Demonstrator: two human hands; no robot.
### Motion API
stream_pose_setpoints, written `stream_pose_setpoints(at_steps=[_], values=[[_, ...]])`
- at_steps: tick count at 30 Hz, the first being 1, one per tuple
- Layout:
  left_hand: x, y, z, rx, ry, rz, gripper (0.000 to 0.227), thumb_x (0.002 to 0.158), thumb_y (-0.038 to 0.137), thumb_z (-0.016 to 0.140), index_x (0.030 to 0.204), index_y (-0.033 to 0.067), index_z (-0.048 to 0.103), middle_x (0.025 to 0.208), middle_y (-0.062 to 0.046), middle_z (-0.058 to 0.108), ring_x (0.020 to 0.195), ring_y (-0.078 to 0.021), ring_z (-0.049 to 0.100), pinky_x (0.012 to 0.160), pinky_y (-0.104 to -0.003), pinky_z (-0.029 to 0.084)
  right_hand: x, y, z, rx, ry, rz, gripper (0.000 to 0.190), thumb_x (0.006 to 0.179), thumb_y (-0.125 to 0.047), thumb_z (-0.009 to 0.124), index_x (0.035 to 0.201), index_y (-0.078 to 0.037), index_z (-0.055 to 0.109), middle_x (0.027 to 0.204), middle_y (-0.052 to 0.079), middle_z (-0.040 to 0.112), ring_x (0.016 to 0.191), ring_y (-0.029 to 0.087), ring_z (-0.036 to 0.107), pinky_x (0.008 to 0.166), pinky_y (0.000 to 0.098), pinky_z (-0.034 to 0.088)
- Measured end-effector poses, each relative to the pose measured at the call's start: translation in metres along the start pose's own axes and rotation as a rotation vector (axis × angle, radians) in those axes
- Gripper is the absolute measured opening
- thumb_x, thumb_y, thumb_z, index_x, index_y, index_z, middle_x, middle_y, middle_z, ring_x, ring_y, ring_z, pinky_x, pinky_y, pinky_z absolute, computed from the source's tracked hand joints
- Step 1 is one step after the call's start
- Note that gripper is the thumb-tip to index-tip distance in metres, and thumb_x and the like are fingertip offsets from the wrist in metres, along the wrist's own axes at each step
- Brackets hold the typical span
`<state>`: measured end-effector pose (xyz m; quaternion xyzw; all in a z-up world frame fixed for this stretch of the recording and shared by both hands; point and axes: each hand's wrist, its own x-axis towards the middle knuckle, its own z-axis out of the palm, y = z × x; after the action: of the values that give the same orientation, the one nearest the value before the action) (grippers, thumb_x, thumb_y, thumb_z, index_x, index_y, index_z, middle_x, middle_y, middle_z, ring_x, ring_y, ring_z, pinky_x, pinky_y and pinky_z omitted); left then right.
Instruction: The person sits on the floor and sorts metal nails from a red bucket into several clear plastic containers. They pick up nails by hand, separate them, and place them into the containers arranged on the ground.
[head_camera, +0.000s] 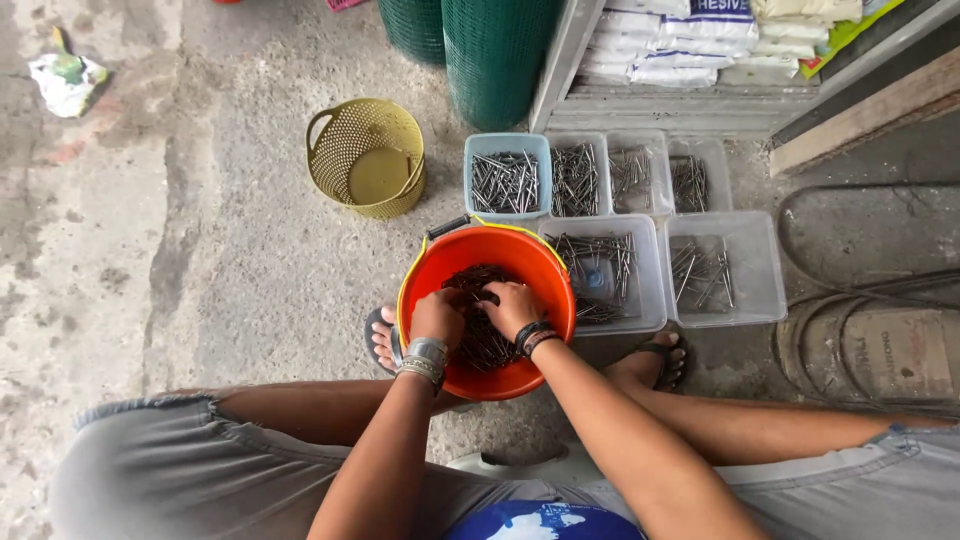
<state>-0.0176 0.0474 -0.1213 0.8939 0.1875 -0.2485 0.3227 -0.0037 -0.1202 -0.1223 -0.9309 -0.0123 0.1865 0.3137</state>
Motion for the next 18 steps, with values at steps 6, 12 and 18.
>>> stream_pose_setpoints(at_steps=[6,12,18], values=[[0.016,-0.013,0.016,-0.038,0.007,-0.006,0.034,0.088,0.028,0.071,0.121,0.0287,0.076,0.109,-0.015,0.077,0.112,-0.0366,0.071,0.098,-0.047,0.058,0.036,0.043,0.052,-0.196,-0.024,-0.073,0.011,0.089,-0.03,0.075,0.098,-0.024,0.079,0.092,0.004,0.075,0.096,0.026,0.074,0.086,0.0386,0.061],[0.009,-0.012,0.009,-0.147,-0.001,-0.079,0.031,0.089,0.037,0.072,0.119,0.0279,0.078,0.111,-0.016,0.077,0.115,-0.0339,0.07,0.098,-0.044,0.058,0.018,0.054,0.031,-0.118,-0.113,0.008,0.017,0.096,-0.026,0.067,0.107,-0.017,0.077,0.099,0.01,0.075,0.102,0.029,0.073,0.087,0.0414,0.06],[-0.056,0.028,-0.012,-0.369,-0.129,-0.128,0.039,0.088,0.055,0.07,0.108,0.0246,0.082,0.102,-0.013,0.08,0.107,-0.0333,0.073,0.09,-0.046,0.061,-0.047,-0.004,-0.076,0.63,-0.039,0.353,0.019,0.097,-0.015,0.067,0.11,-0.003,0.072,0.071,0.011,0.07,0.062,0.016,0.07,0.062,0.0266,0.061]])
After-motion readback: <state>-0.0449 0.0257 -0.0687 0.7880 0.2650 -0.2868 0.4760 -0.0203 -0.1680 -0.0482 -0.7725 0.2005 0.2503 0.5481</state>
